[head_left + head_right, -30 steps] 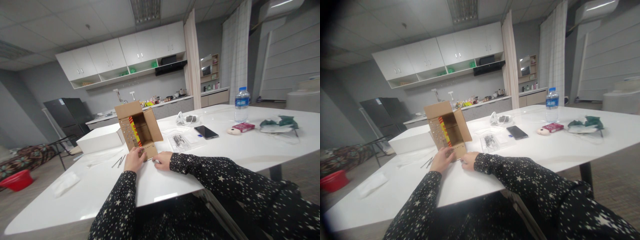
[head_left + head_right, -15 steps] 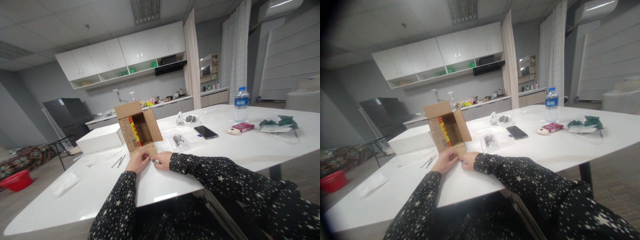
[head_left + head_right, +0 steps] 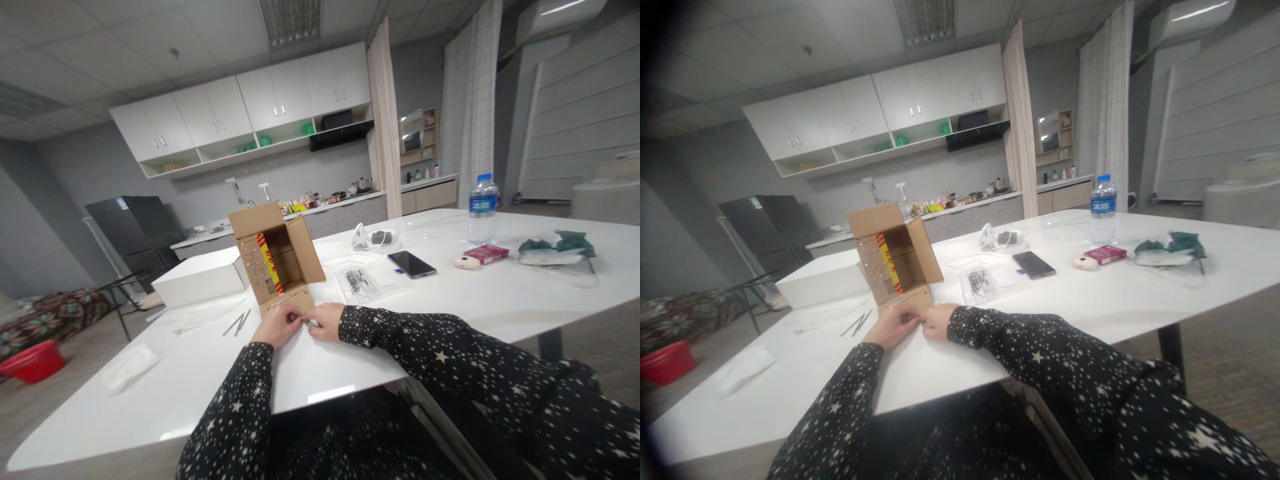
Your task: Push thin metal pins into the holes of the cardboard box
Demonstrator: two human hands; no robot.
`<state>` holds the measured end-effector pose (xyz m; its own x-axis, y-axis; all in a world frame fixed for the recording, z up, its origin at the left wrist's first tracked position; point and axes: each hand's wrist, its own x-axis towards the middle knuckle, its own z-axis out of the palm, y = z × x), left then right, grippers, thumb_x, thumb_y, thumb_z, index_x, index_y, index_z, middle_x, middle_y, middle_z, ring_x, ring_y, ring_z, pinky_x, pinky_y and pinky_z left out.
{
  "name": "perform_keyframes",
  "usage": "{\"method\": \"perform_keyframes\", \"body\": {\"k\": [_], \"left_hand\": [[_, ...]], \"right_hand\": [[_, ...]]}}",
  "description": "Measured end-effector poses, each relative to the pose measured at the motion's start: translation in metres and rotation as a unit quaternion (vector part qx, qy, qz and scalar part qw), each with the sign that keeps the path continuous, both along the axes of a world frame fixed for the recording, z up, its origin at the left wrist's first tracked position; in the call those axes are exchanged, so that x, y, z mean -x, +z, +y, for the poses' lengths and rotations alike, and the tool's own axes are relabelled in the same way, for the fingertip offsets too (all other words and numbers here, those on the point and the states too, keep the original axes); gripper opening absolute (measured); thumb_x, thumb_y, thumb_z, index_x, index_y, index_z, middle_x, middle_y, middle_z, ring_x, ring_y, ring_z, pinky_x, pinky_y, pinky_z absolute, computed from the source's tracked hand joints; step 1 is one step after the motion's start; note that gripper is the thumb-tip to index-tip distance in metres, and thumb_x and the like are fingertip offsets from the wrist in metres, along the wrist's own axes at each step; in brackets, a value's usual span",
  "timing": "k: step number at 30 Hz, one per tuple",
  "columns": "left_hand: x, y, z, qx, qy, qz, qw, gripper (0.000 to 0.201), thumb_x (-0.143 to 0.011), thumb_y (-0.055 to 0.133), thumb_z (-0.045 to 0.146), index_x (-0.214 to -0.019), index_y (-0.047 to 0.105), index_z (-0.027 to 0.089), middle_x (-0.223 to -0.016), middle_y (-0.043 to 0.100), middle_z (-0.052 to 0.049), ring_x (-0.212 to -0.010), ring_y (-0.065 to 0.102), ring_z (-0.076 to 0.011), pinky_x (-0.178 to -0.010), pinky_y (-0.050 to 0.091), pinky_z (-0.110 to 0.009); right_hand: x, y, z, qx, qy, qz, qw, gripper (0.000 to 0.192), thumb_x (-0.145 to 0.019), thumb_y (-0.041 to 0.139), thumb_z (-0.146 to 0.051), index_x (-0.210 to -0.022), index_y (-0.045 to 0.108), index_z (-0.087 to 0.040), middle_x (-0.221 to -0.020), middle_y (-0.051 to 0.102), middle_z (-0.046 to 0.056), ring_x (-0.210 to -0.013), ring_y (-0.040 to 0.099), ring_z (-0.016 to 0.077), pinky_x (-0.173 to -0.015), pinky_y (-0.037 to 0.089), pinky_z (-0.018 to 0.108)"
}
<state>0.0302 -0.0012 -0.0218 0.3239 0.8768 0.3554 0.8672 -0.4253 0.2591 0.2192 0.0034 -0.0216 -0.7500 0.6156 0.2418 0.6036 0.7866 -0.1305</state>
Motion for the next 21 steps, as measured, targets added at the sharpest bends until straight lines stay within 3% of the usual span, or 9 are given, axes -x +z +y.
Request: {"method": "perform_keyframes", "body": {"k": [21], "left_hand": [[-0.0008, -0.0005, -0.0015, 0.013, 0.020, -0.005, 1.000, 0.016, -0.074, 0.055, 0.031, -0.077, 0.067, 0.020, -0.072, 0.065, -0.001, -0.066, 0.055, -0.0129, -0.062, 0.040, -0.025]], "right_hand": [[0.0003, -0.0023, 0.0012, 0.003, -0.011, 0.010, 1.000, 0.038, -0.079, 0.045, -0.033, -0.110, 0.064, -0.022, -0.086, 0.070, 0.007, -0.080, 0.064, 0.0222, -0.068, 0.046, 0.029]]}}
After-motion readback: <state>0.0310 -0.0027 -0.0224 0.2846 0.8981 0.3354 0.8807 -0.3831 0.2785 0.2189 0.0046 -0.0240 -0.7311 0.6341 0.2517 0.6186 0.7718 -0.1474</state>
